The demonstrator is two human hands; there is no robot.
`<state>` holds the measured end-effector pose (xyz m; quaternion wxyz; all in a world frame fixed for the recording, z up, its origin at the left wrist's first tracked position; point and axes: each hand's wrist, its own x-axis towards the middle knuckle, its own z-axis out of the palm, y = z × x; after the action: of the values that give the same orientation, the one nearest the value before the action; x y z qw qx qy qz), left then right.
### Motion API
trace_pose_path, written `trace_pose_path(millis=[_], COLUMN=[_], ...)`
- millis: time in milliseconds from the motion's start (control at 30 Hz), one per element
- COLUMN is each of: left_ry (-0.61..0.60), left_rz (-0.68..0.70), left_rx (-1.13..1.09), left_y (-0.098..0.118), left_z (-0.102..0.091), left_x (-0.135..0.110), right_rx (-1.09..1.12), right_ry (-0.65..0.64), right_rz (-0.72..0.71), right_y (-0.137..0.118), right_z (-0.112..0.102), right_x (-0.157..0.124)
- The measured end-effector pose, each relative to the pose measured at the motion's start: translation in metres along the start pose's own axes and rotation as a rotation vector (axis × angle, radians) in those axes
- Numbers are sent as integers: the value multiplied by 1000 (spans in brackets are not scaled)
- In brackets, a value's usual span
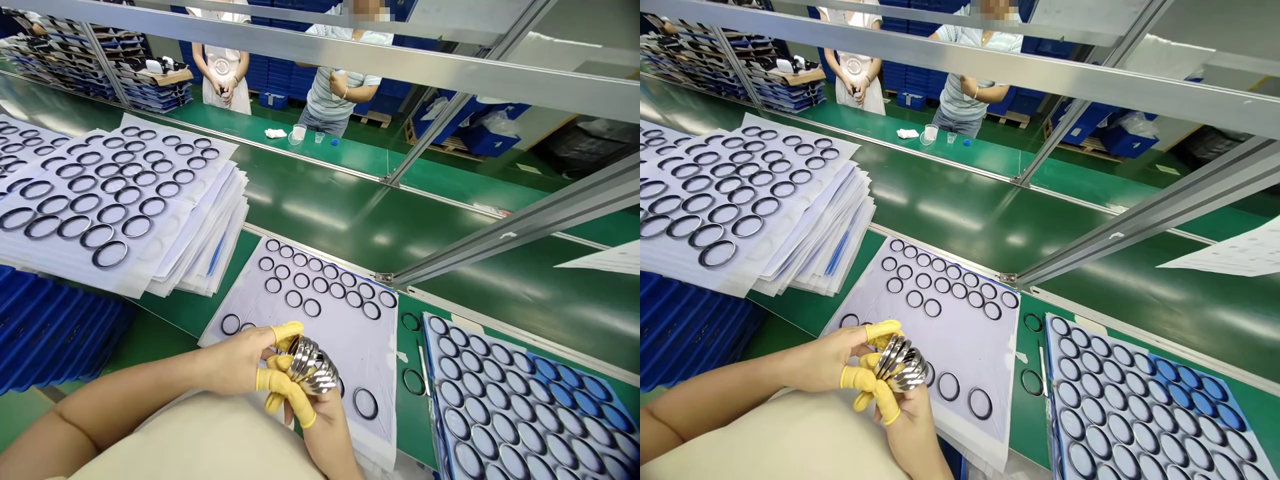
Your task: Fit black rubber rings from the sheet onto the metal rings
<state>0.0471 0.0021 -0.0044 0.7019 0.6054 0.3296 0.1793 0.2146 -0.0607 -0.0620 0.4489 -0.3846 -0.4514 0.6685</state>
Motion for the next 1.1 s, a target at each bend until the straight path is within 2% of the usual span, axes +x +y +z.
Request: trace_pose_path(millis=[100, 167, 300, 433, 533, 700, 833, 933, 1000, 1033, 1100], left_ry=[-46, -97, -182, -255, -284, -276, -214, -53, 5, -22, -184], left_rz=[-3, 3, 117, 214, 236, 256, 264, 213, 134, 71, -84], left_rx=[126, 252, 444, 494, 512, 525, 547, 455, 239, 102, -141], left_y=[6, 9, 13, 16, 16, 12, 7, 2, -1, -2, -3], left_z=[-4, -7, -11, -12, -12, -11, -15, -20, -22, -23, -24], left_x=[-1, -3, -7, -7, -7, -9, -13, -15, -15, -14, -13], right_rx=[-145, -310, -636, -828, -883, -795, -854, -860, -846, -855, -908], right_ry=[-56, -107, -177, -236, -245, -230, -159, -177, -167, -155, -131], right_rz=[-61, -162, -435, -562, -572, -477, -557, -540, -503, -504, -545], right_y=[-2, -4, -11, -21, -29, -39, -39, -36, -34, -33, -32], right_z=[-3, -6, -11, -14, -14, -8, -7, -9, -10, -11, -11], right_x=[-6, -11, -16, -16, -13, -9, -9, -10, -11, -12, -13])
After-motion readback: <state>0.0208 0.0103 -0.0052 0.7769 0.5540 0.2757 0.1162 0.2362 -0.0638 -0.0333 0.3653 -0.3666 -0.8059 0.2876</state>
